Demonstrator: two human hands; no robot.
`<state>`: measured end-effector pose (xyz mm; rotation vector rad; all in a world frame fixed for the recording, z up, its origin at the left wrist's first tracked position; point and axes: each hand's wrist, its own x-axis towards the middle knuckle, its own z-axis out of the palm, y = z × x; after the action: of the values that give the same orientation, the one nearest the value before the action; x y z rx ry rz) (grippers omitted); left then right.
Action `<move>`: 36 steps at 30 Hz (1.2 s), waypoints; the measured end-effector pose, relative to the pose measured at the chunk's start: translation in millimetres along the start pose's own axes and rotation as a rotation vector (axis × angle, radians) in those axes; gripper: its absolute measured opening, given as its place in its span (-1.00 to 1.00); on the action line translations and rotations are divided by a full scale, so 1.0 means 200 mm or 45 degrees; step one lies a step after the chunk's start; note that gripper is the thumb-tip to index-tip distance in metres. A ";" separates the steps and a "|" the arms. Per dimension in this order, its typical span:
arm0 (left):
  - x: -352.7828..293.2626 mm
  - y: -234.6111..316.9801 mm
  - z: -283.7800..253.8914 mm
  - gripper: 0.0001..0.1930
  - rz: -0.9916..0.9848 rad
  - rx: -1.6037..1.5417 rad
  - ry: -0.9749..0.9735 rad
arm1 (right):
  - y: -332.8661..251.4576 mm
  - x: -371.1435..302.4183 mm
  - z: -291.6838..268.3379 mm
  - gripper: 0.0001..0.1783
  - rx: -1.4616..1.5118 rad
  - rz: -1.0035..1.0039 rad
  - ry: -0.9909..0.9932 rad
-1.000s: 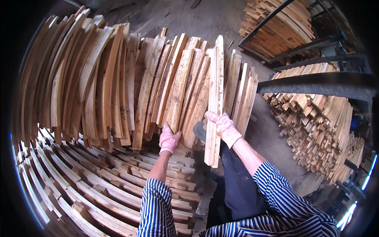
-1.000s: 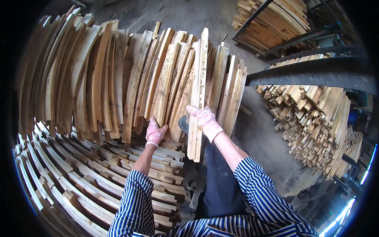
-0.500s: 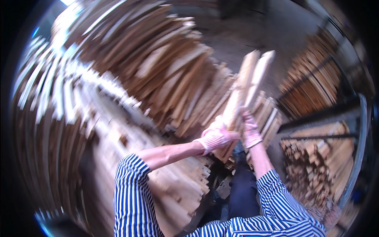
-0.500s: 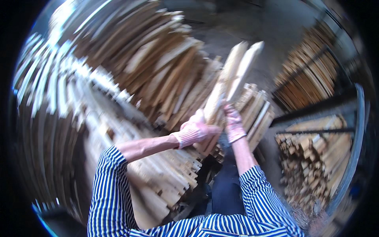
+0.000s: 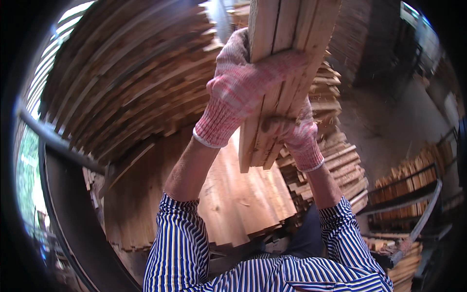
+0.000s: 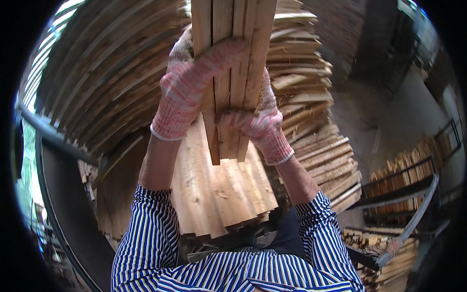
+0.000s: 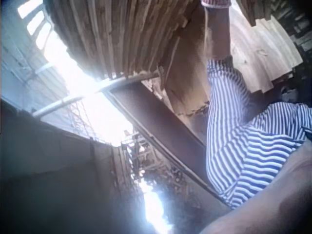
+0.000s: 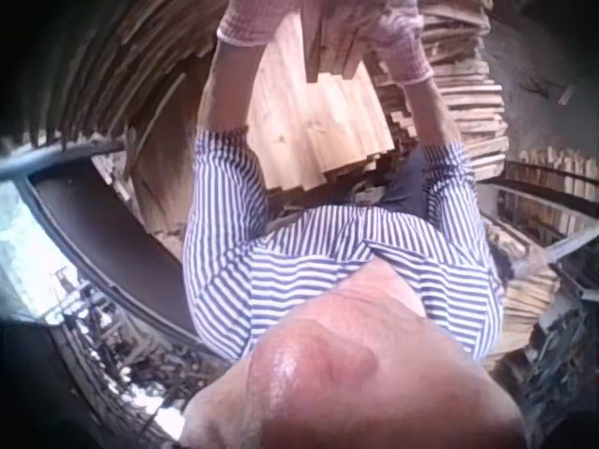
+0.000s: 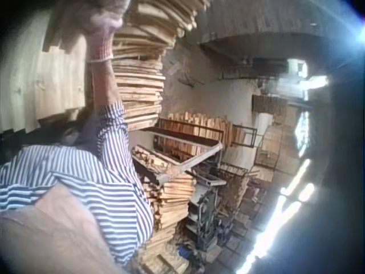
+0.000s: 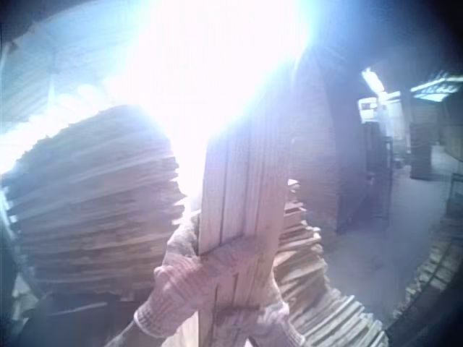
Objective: The person repeatedly picks up small wooden planks from a large pile and stacks them onto a metal rack. The person wears pink gloves and handles the wood by hand, arranging the planks in a neat pile on the rack.
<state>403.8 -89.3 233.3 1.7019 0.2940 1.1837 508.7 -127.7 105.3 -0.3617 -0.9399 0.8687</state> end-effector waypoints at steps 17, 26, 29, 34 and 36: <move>-0.57 0.07 -0.91 -0.47 -0.247 -0.261 0.433 | 0.12 0.00 0.64 -0.01 -1.087 0.520 -0.568; -1.22 0.57 -1.91 -0.49 -0.689 0.180 0.522 | 0.13 -0.07 0.58 0.00 -1.422 0.863 -0.983; -1.52 0.54 -2.34 -0.59 -1.147 0.623 0.589 | 0.29 -0.24 0.61 -0.06 -1.463 0.810 -1.135; -1.71 0.10 -2.34 -0.08 -1.365 1.915 -0.170 | 0.60 -0.34 0.49 -0.14 -1.829 0.604 -1.486; -1.79 0.10 -2.31 -0.05 -1.393 1.885 -0.223 | 0.69 -0.35 0.45 -0.13 -1.923 0.629 -1.589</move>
<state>-153.8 -64.7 54.8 2.1480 2.0213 -0.2155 345.9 -105.4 32.8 -1.4662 -2.7134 0.5934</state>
